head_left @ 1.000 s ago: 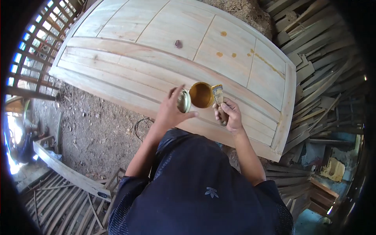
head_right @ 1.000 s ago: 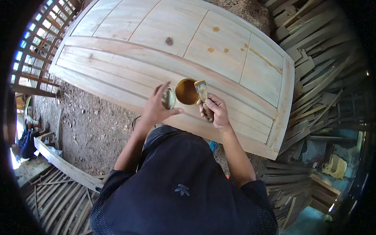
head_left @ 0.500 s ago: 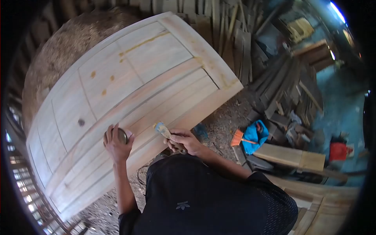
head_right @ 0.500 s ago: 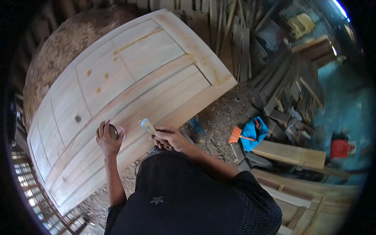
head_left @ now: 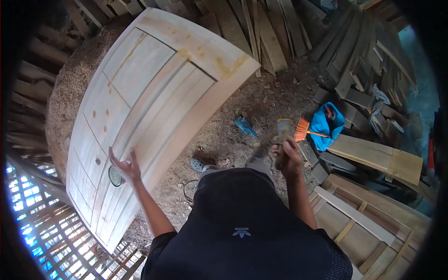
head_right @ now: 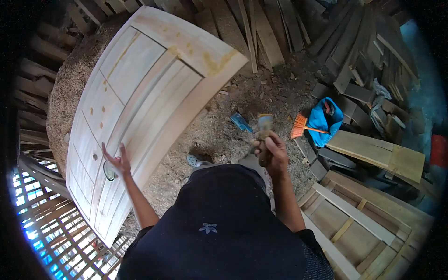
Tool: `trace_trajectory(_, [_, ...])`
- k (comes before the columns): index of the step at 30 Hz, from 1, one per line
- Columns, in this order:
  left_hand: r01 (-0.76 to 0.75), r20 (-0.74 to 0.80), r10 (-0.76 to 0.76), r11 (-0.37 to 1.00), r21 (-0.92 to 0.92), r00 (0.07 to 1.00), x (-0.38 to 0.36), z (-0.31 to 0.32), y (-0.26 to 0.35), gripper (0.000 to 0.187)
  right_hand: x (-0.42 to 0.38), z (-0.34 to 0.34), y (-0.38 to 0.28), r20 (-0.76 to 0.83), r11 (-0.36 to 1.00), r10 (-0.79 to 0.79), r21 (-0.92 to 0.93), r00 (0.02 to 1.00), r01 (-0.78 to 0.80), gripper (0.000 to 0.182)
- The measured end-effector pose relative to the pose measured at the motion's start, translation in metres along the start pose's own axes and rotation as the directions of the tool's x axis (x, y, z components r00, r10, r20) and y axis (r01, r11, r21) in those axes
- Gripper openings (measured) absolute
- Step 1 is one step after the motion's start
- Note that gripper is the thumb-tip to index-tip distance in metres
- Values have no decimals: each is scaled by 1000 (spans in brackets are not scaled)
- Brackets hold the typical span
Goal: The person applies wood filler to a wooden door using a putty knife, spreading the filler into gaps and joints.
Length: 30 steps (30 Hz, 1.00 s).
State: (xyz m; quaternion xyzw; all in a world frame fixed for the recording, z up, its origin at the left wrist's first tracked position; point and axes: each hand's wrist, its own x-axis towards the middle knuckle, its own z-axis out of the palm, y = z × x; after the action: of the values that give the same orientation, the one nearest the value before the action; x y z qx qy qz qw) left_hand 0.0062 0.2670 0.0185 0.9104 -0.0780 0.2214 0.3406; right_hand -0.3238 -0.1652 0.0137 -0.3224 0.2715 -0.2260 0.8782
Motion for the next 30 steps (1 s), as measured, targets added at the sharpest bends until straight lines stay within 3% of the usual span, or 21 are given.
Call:
trace_trajectory(2, [-125,-15,126,992,6,992,-20,49,47,88,7,-56,-29,-77,999,-50,-6,996,50,38])
trace_trajectory(3, [-122,4,123,988,-92,992,-35,75,77,82,11,-82,-43,-149,994,-111,-35,983,107,40])
trace_trajectory(6, [-74,90,119,915,-396,989,-90,158,123,59,30,-140,-84,-130,987,-160,-26,979,158,42])
trace_trajectory(7, [198,300,-48,846,-495,953,-111,168,147,53,37,-157,-96,-158,991,-136,-35,978,132,44])
trace_trajectory(9, [684,647,-294,530,-502,703,-152,184,192,49,50,-165,-120,-177,991,-136,-16,975,135,45])
trace_trajectory(10, [844,768,-358,304,-442,531,-167,191,211,51,61,-165,-133,-192,988,-151,-6,970,153,45])
trace_trajectory(12, [935,822,-462,47,-352,332,-181,209,224,75,86,-170,-148,-191,986,-164,-15,968,164,44])
trace_trajectory(13, [927,808,-474,50,-371,349,-181,219,229,75,97,-169,-156,-183,989,-148,-12,972,148,45])
trace_trajectory(15, [915,800,-571,-197,-351,184,-169,241,237,100,123,-157,-173,-111,991,-135,-6,985,135,46])
trace_trajectory(16, [899,782,-588,-202,-389,206,-160,252,243,100,135,-150,-180,-71,993,-118,-2,990,118,46])
trace_trajectory(18, [805,735,-668,-369,-464,117,-137,282,255,114,161,-137,-190,-29,989,-149,7,988,150,46])
trace_trajectory(19, [781,724,-678,-382,-495,127,-129,296,259,114,174,-133,-193,9,991,-135,0,991,135,46])
trace_trajectory(21, [689,574,-789,-292,-663,219,-109,331,266,108,204,-129,-201,-121,991,-135,-19,983,134,46])
trace_trajectory(22, [656,567,-792,-306,-690,227,-102,352,262,108,223,-134,-204,-99,991,-127,-41,987,124,47])
trace_trajectory(24, [517,414,-906,-316,-795,83,-101,389,237,100,267,-142,-204,-59,994,-110,-23,992,109,48])
trace_trajectory(26, [520,175,-971,-235,-821,-163,-105,415,231,88,319,-156,-208,-46,997,-43,-72,998,40,49])
trace_trajectory(30, [334,154,-975,-200,-921,-160,-36,436,250,85,428,-105,-231,56,999,41,-36,998,-39,49])
